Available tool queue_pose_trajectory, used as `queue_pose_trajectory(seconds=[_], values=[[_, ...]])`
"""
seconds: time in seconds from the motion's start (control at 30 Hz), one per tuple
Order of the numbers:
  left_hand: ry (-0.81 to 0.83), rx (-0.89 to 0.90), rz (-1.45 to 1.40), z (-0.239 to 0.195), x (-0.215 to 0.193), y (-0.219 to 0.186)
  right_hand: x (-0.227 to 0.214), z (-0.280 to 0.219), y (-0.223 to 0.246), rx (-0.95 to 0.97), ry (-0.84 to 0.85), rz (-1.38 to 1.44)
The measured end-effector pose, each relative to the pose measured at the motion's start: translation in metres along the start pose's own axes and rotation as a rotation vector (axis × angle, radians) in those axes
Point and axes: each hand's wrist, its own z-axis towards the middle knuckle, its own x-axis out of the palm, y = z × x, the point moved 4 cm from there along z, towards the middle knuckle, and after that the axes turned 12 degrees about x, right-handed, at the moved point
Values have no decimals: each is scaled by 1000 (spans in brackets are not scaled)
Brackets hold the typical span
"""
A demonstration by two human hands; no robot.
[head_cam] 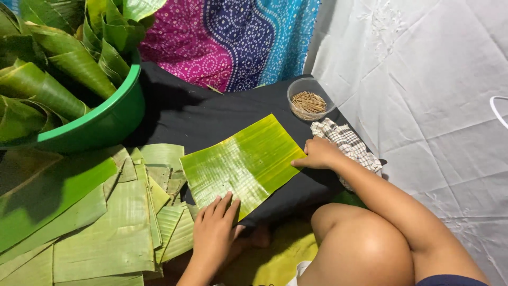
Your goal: Wiping banana leaves with a cloth and rolling them into cones, then securing them with small wooden pins.
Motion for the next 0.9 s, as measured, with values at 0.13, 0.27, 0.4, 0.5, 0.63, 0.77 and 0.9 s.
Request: queue_pose_trajectory(seconds=[0.13, 0.27, 0.4, 0.5, 0.63, 0.77, 0.9], values=[[-31, -33, -91, 0, -1, -1, 10, 2, 9, -18, 112, -38], [-173, -19, 35, 4, -6, -10, 14, 3, 16, 4, 5, 181], [-271, -43, 125, 8, -7, -16, 18, 9, 19, 10, 29, 160], [-269, -52, 51, 5, -5, -15, 18, 8, 19, 82, 113, 390], [-247, -55, 68, 3, 1, -14, 14, 10, 17, 73, 130, 305], [-251, -13, 165, 1, 9, -17, 22, 9, 24, 96, 251, 270], [-237, 16, 262, -3, 17, -19, 29, 13, 27, 109, 166, 404]])
